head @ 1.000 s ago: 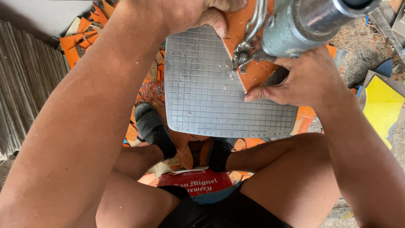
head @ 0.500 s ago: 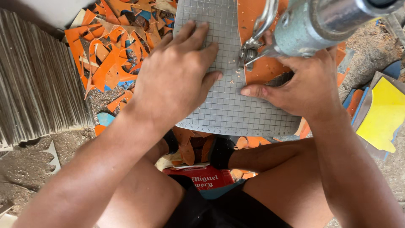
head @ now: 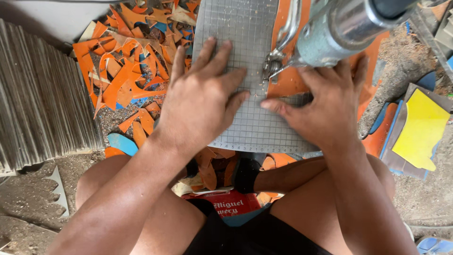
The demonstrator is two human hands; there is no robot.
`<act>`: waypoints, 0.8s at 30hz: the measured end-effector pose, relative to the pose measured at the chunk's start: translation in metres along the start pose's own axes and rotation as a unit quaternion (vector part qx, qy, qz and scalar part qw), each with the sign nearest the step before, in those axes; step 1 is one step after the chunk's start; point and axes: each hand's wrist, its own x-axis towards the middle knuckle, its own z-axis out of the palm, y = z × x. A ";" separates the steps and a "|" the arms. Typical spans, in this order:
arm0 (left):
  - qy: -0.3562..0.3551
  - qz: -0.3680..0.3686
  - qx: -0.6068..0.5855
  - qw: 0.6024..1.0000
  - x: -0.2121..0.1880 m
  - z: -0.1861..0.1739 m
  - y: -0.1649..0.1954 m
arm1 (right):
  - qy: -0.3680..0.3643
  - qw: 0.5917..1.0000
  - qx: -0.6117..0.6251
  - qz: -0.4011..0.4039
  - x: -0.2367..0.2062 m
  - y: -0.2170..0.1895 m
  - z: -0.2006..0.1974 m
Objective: The person uses a vertical cutting machine to cut shapes from orange rubber sheets. They guide the material under the blade, rotate it to follow curved lines, and remove the cut pieces.
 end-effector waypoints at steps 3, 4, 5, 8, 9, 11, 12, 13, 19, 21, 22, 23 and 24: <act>0.034 0.025 0.003 0.999 -0.007 0.003 0.012 | -0.027 1.000 0.010 -0.003 -0.009 -0.002 -0.006; 0.055 0.037 0.003 0.998 -0.010 0.006 0.017 | -0.037 0.999 0.013 -0.006 -0.011 0.000 -0.008; 0.071 0.039 -0.013 0.997 -0.012 0.009 0.021 | -0.041 0.999 0.015 -0.016 -0.013 0.004 -0.009; 0.094 0.039 -0.044 0.994 -0.021 0.017 0.029 | -0.064 0.997 0.023 -0.032 -0.017 0.014 -0.007; 0.091 0.041 -0.046 0.994 -0.022 0.020 0.030 | -0.071 0.997 0.021 -0.028 -0.017 0.016 -0.006; 0.088 0.048 -0.053 0.994 -0.022 0.025 0.031 | -0.069 0.997 0.019 -0.028 -0.017 0.020 -0.003; 0.087 0.050 -0.058 0.993 -0.022 0.026 0.030 | -0.062 0.997 0.020 -0.031 -0.016 0.019 -0.001; 0.086 0.051 -0.064 0.993 -0.022 0.027 0.030 | -0.055 0.998 0.021 -0.034 -0.016 0.018 0.000; 0.100 0.041 -0.057 0.992 -0.017 0.030 0.027 | -0.030 0.999 0.041 0.003 -0.011 0.005 0.001; 0.097 0.039 -0.061 0.993 -0.017 0.031 0.026 | -0.031 0.999 0.036 0.010 -0.010 0.001 0.000; 0.097 0.037 -0.062 0.993 -0.016 0.031 0.026 | -0.031 0.999 0.034 0.013 -0.010 0.001 0.000; 0.093 0.035 -0.066 0.993 -0.016 0.032 0.026 | -0.026 0.999 0.043 0.014 -0.010 0.000 0.000; 0.091 0.033 -0.070 0.993 -0.016 0.032 0.026 | -0.021 0.998 0.051 0.015 -0.009 -0.001 0.000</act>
